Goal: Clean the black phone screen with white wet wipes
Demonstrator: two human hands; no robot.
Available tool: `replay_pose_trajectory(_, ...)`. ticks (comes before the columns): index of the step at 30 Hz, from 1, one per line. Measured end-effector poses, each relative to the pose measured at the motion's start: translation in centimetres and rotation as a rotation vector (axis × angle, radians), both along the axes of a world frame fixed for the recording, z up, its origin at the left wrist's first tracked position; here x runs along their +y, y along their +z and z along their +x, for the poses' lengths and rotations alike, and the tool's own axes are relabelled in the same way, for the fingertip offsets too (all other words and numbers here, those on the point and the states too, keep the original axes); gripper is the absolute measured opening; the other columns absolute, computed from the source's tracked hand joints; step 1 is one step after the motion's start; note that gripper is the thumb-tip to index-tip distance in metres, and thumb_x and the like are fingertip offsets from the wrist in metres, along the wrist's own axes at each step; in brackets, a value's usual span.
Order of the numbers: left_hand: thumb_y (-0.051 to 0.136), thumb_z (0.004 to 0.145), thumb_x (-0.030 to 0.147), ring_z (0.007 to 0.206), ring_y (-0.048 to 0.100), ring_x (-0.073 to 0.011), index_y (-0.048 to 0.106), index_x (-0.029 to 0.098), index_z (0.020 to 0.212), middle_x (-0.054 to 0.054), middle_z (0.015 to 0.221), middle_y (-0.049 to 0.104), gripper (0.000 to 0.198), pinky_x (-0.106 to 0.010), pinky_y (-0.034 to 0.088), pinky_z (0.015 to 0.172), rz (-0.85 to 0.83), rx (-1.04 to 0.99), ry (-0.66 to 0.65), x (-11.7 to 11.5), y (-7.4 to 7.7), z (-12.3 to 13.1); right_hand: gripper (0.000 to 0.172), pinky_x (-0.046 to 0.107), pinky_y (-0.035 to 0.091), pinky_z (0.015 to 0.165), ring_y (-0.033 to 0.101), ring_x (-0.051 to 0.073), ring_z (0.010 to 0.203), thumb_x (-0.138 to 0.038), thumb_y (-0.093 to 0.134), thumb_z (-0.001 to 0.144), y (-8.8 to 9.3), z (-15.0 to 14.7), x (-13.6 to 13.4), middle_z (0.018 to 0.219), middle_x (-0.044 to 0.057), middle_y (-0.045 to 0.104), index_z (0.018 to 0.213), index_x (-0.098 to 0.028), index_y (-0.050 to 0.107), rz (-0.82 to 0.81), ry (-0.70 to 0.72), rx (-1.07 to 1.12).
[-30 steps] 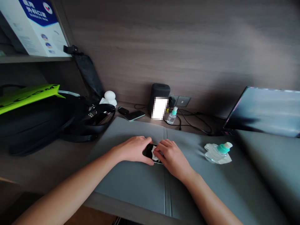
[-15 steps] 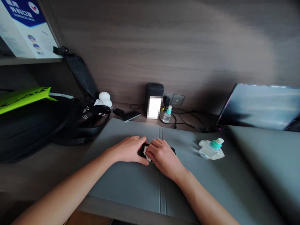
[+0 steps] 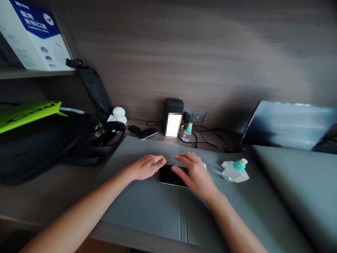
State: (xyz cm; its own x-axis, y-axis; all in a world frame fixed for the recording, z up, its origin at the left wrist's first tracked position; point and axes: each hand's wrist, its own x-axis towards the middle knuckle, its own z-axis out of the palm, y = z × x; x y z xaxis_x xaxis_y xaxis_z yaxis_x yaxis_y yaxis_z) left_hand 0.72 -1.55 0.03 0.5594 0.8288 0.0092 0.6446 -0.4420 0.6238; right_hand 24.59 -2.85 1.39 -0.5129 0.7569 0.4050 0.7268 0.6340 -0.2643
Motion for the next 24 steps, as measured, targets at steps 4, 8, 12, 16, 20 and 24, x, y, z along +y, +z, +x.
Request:
replay_pose_trajectory(4, -0.001, 0.095, 0.069, 0.077, 0.06, -0.0196, 0.061, 0.02, 0.108, -0.002, 0.075, 0.062, 0.08, -0.031, 0.044, 0.078, -0.016, -0.073, 0.059, 0.4, -0.5, 0.0, 0.055, 0.044, 0.044, 0.09, 0.055, 0.029, 0.11, -0.058, 0.057, 0.09, -0.7, -3.1, -0.8, 0.123, 0.013, 0.06, 0.131, -0.022, 0.055, -0.098, 0.188, -0.073)
replay_pose_trajectory(8, 0.006, 0.093, 0.073, 0.082, 0.062, -0.0223, 0.06, 0.021, 0.117, -0.003, 0.08, 0.065, 0.078, -0.032, 0.043, 0.078, -0.001, -0.047, 0.09, 0.1, -0.4, 0.3, 0.054, 0.045, 0.044, 0.09, 0.053, 0.03, 0.111, -0.061, 0.058, 0.088, -1.3, -3.5, -0.7, 0.123, 0.013, 0.059, 0.125, -0.021, 0.058, -0.121, 0.196, -0.135)
replay_pose_trajectory(12, 0.007, 0.093, 0.074, 0.085, 0.064, -0.0241, 0.059, 0.021, 0.121, -0.006, 0.086, 0.068, 0.079, -0.033, 0.043, 0.075, 0.033, -0.01, 0.093, -0.1, -0.1, 0.6, 0.05, 0.045, 0.044, 0.09, 0.053, 0.029, 0.107, -0.055, 0.065, 0.085, -1.6, -3.6, -0.6, 0.119, 0.012, 0.059, 0.121, -0.02, 0.058, -0.115, 0.184, -0.142)
replay_pose_trajectory(16, 0.008, 0.092, 0.075, 0.089, 0.065, -0.0261, 0.06, 0.02, 0.119, -0.008, 0.089, 0.07, 0.08, -0.034, 0.043, 0.076, 0.072, 0.035, 0.06, -0.1, -0.3, 0.6, 0.045, 0.045, 0.044, 0.092, 0.052, 0.028, 0.108, -0.048, 0.068, 0.084, -1.8, -3.8, -0.6, 0.122, 0.012, 0.057, 0.117, -0.019, 0.058, -0.1, 0.174, -0.117)
replay_pose_trajectory(20, 0.009, 0.091, 0.076, 0.104, 0.063, -0.029, 0.061, 0.02, 0.117, -0.011, 0.101, 0.071, 0.08, -0.035, 0.043, 0.083, 0.079, 0.054, 0.062, -0.1, -0.6, 0.5, 0.044, 0.045, 0.044, 0.092, 0.052, 0.028, 0.107, -0.043, 0.069, 0.083, -1.9, -3.9, -0.6, 0.12, 0.011, 0.057, 0.117, -0.018, 0.056, -0.098, 0.168, -0.109)
replay_pose_trajectory(24, 0.008, 0.091, 0.076, 0.109, 0.062, -0.0298, 0.061, 0.02, 0.118, -0.011, 0.107, 0.071, 0.081, -0.036, 0.044, 0.087, 0.097, 0.063, 0.038, -0.1, -0.6, 0.5, 0.043, 0.046, 0.045, 0.09, 0.052, 0.028, 0.103, -0.04, 0.071, 0.079, -2.3, -4.0, -0.5, 0.114, 0.011, 0.057, 0.112, -0.018, 0.056, -0.09, 0.149, -0.104)
